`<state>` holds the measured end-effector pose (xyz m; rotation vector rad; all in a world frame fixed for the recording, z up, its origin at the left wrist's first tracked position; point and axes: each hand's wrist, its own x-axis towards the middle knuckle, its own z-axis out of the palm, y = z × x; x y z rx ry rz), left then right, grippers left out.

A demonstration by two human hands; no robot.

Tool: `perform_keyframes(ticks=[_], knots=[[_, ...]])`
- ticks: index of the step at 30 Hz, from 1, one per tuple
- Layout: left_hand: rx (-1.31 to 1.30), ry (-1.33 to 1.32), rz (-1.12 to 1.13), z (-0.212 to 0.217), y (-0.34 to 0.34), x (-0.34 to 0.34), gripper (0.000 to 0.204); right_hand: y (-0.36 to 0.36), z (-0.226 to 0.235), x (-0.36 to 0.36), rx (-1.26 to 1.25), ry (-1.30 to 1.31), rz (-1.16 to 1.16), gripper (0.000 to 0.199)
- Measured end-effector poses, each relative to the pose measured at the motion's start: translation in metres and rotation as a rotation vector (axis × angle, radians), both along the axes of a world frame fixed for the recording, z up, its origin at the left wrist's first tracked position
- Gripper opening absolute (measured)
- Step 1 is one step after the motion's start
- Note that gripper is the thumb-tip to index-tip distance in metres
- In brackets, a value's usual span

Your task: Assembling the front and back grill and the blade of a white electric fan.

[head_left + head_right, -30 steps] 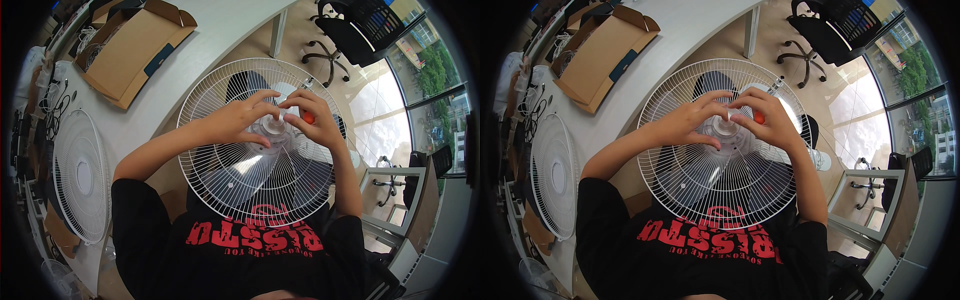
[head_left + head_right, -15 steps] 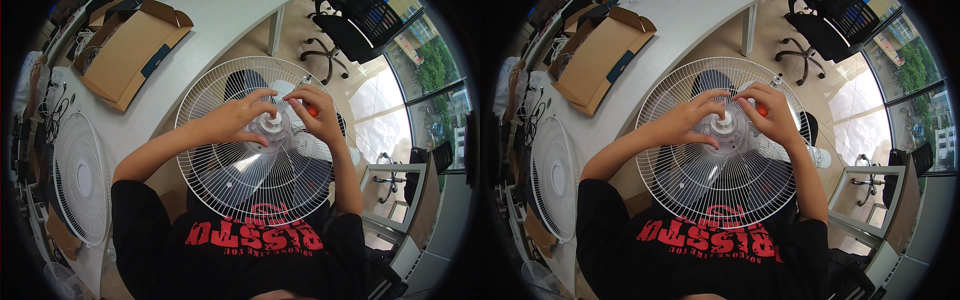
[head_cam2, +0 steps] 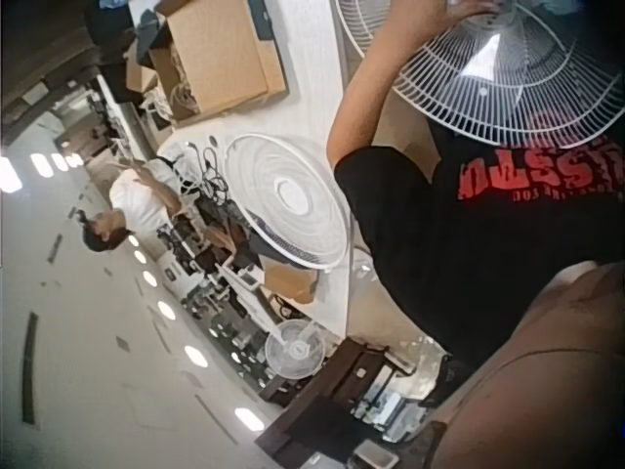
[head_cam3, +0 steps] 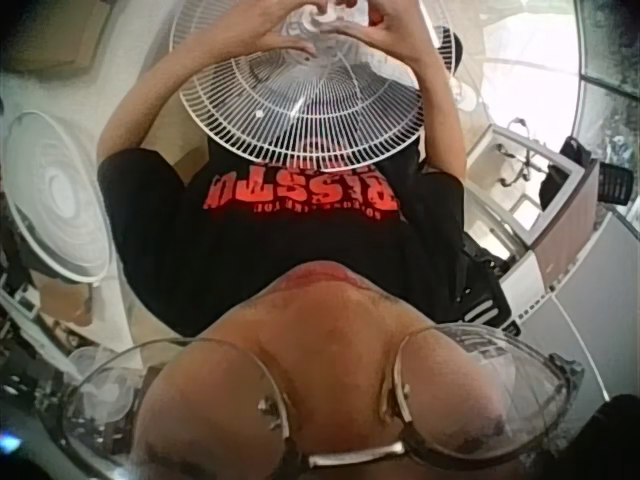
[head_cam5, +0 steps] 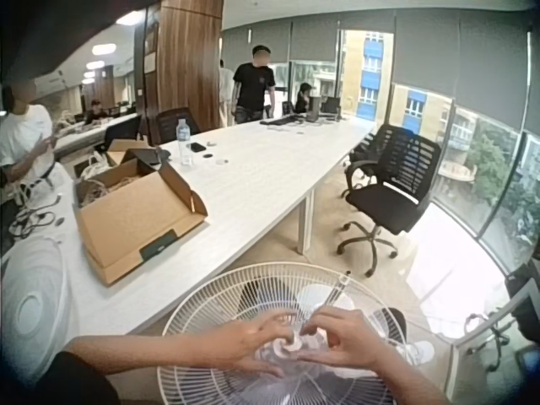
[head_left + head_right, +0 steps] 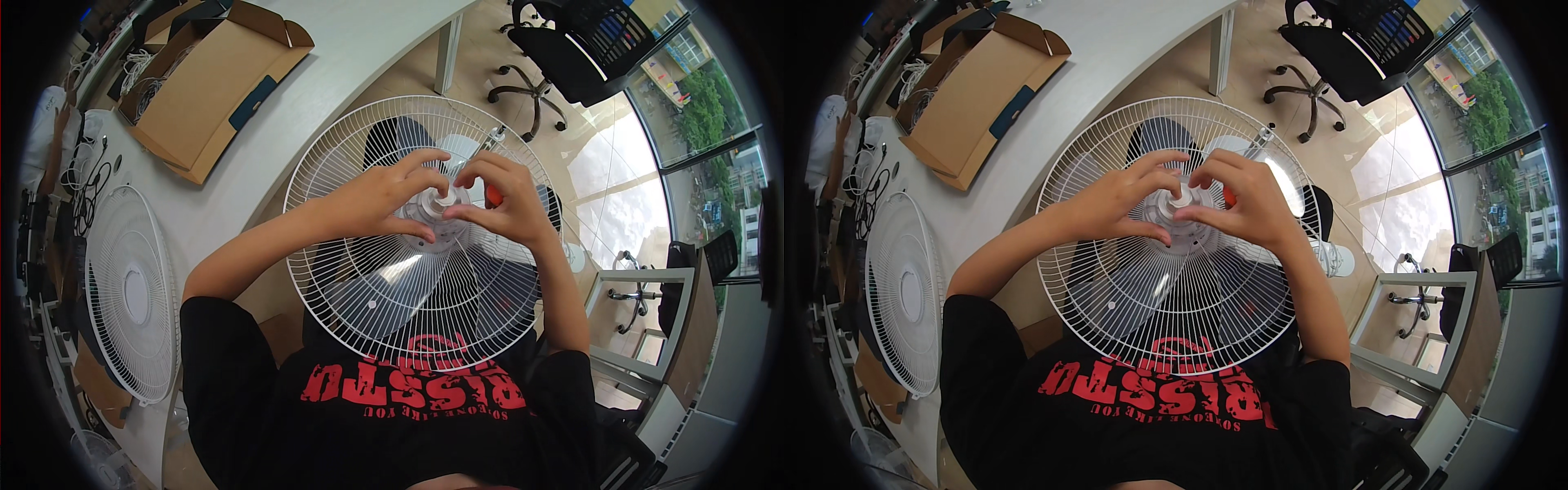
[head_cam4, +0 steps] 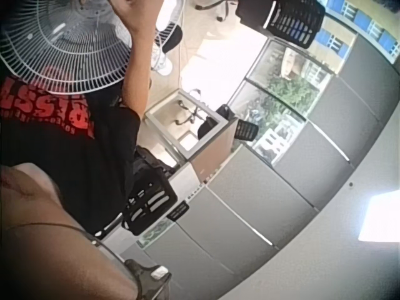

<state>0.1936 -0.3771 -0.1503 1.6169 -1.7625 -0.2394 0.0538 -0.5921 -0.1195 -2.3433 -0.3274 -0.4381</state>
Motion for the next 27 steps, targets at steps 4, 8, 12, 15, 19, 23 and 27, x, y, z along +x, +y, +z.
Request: perform_keyframes(ticks=[4,8,12,15,19,23,27], knots=[[0.131,0.083,0.013,0.013,-0.005,-0.004,0.062,0.003,0.004,-0.005,-0.159,0.038,-0.062,0.044],[0.111,0.075,0.027,0.012,-0.002,-0.003,0.062,0.007,-0.007,0.0,-0.08,-0.002,-0.03,0.042],[0.055,0.023,-0.002,0.011,-0.002,-0.004,0.063,0.005,-0.014,-0.001,-0.05,-0.019,0.018,0.039],[0.05,-0.013,0.004,0.015,-0.004,-0.01,0.065,0.005,-0.009,-0.007,-0.057,-0.022,0.025,0.034],[0.079,-0.005,0.016,0.018,-0.006,-0.012,0.066,0.006,-0.008,-0.01,-0.074,-0.062,0.008,0.036],[0.073,-0.012,0.019,0.016,-0.005,-0.011,0.068,0.007,-0.012,-0.008,-0.102,-0.053,-0.036,0.04],[0.095,0.001,0.035,0.015,-0.007,-0.01,0.068,0.005,-0.019,-0.004,-0.107,-0.069,-0.029,0.041]])
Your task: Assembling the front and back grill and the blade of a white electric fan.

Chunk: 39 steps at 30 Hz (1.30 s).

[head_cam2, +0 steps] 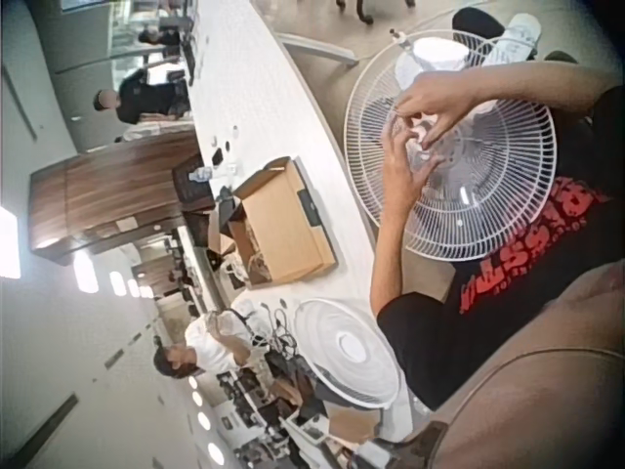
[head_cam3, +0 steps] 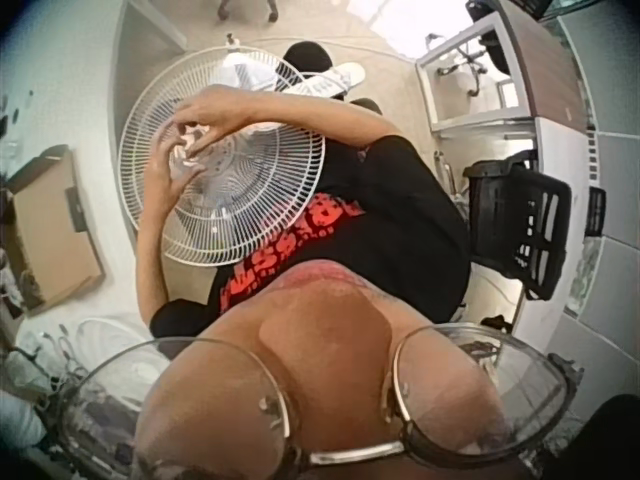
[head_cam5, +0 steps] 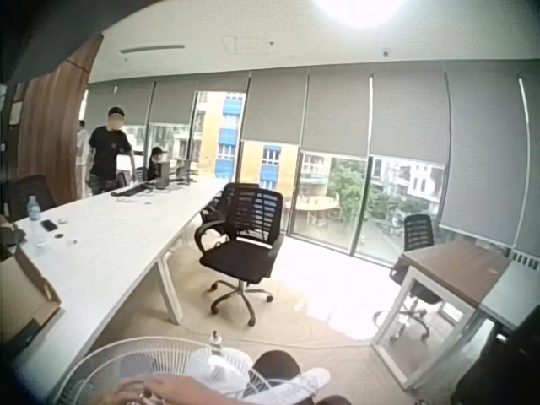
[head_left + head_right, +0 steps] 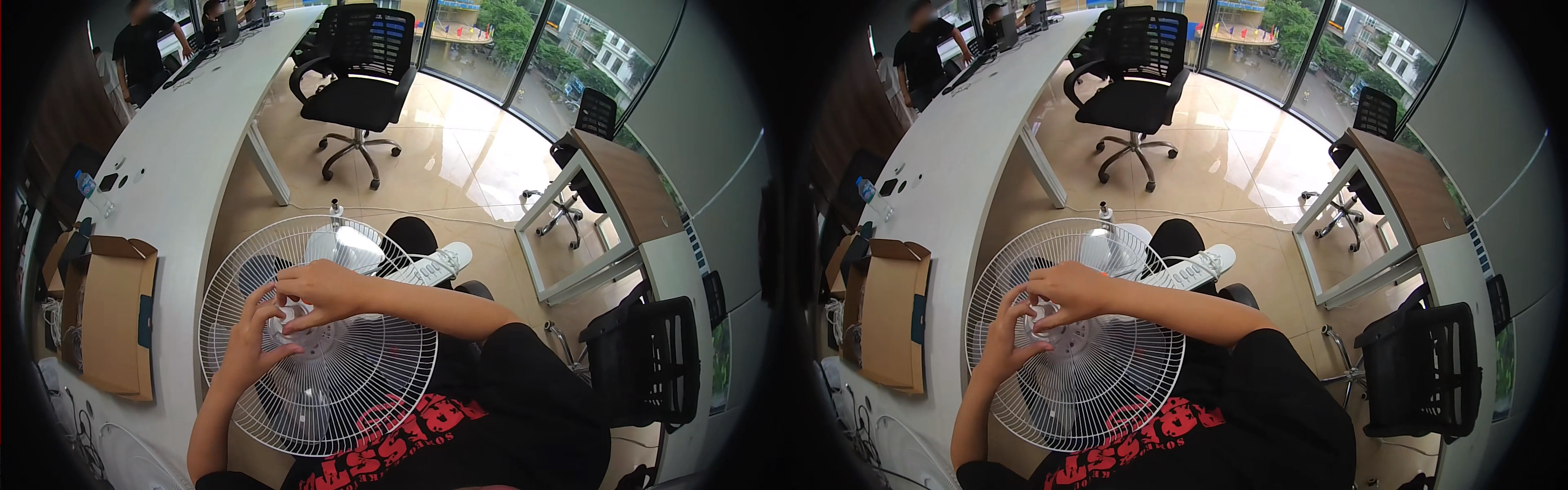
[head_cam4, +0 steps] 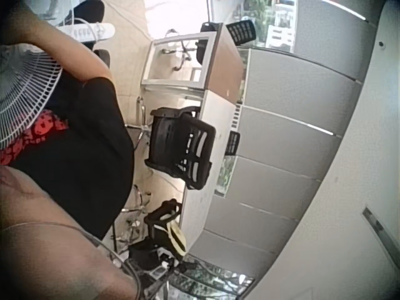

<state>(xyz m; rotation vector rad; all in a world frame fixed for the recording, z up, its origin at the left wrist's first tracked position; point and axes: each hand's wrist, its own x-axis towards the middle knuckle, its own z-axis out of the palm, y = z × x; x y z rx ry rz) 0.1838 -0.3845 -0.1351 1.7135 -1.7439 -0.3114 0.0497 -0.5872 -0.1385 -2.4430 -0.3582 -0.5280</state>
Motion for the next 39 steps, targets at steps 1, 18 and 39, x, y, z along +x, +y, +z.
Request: perform_keyframes(ticks=[1,18,39], knots=[[0.0,-0.001,-0.003,0.0,0.0,0.0,0.068,-0.001,0.0,0.0,0.0,-0.001,-0.003,0.041],[0.003,-0.009,-0.01,0.001,0.0,-0.003,0.07,-0.003,-0.004,-0.001,-0.023,-0.019,0.032,0.044],[-0.011,-0.027,0.011,0.005,0.002,-0.002,0.065,0.001,0.009,-0.002,0.012,-0.035,0.018,0.042]])
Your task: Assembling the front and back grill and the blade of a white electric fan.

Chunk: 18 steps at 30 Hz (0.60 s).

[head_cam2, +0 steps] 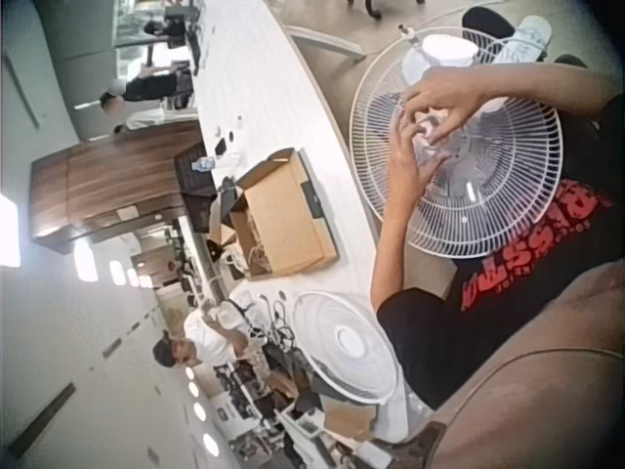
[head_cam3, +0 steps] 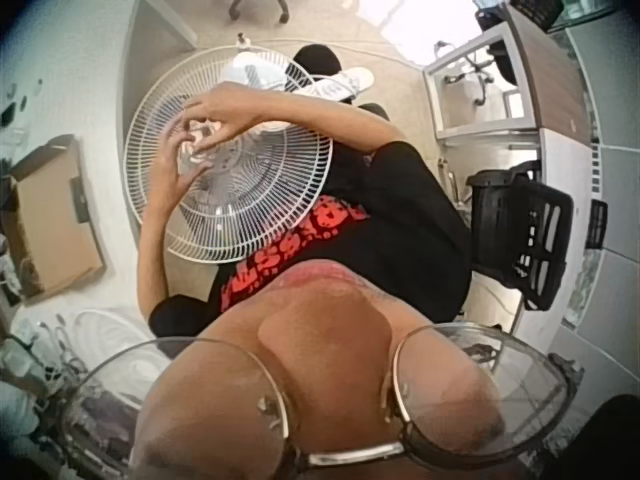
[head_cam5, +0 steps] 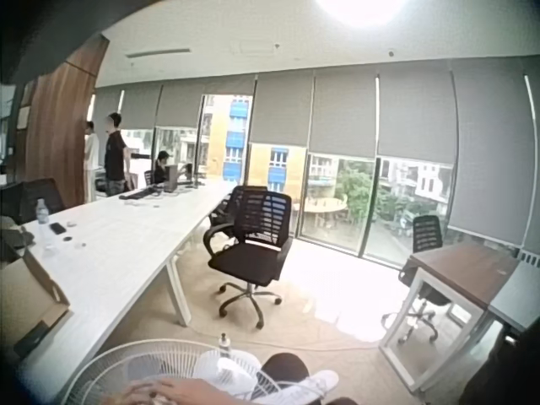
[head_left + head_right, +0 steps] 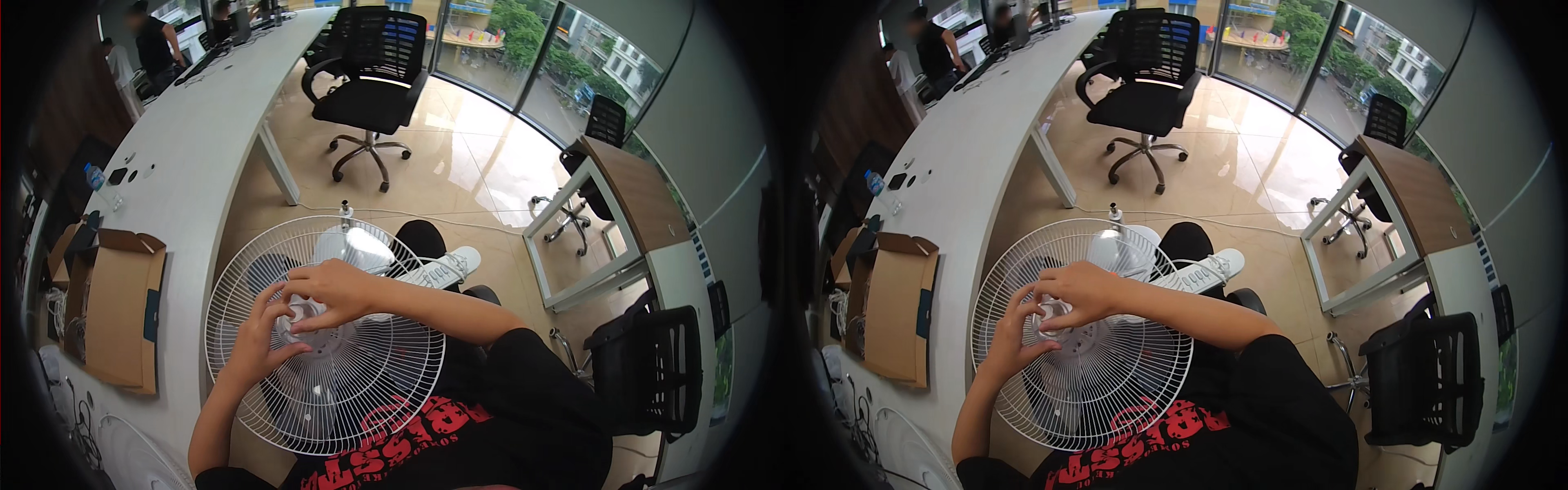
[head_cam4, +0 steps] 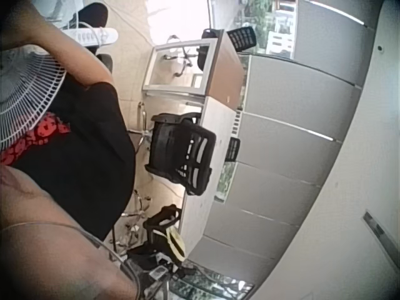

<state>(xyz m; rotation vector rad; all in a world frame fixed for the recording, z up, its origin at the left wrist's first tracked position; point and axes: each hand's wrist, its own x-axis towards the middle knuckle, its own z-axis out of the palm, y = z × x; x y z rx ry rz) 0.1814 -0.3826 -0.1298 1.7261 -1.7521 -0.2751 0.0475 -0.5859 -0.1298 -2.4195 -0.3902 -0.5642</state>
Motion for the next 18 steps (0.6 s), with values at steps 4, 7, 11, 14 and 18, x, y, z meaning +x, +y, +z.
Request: perform_keyframes(ticks=[4,7,11,14,18], knots=[[-0.005,0.001,0.021,0.0,0.003,0.003,0.063,0.002,0.006,0.0,0.0,0.124,-0.043,0.04],[0.01,0.035,0.017,0.002,0.001,0.002,0.062,0.002,0.007,-0.003,-0.008,0.145,-0.038,0.032],[0.06,0.074,-0.001,-0.001,0.009,0.003,0.058,0.009,0.016,-0.004,-0.02,0.138,0.042,0.03],[0.055,0.049,0.015,-0.006,0.011,0.003,0.059,0.012,0.02,-0.005,-0.044,0.166,0.006,0.035],[0.065,0.066,-0.016,-0.005,0.009,0.003,0.058,0.009,0.02,-0.006,-0.041,0.205,-0.089,0.043]])
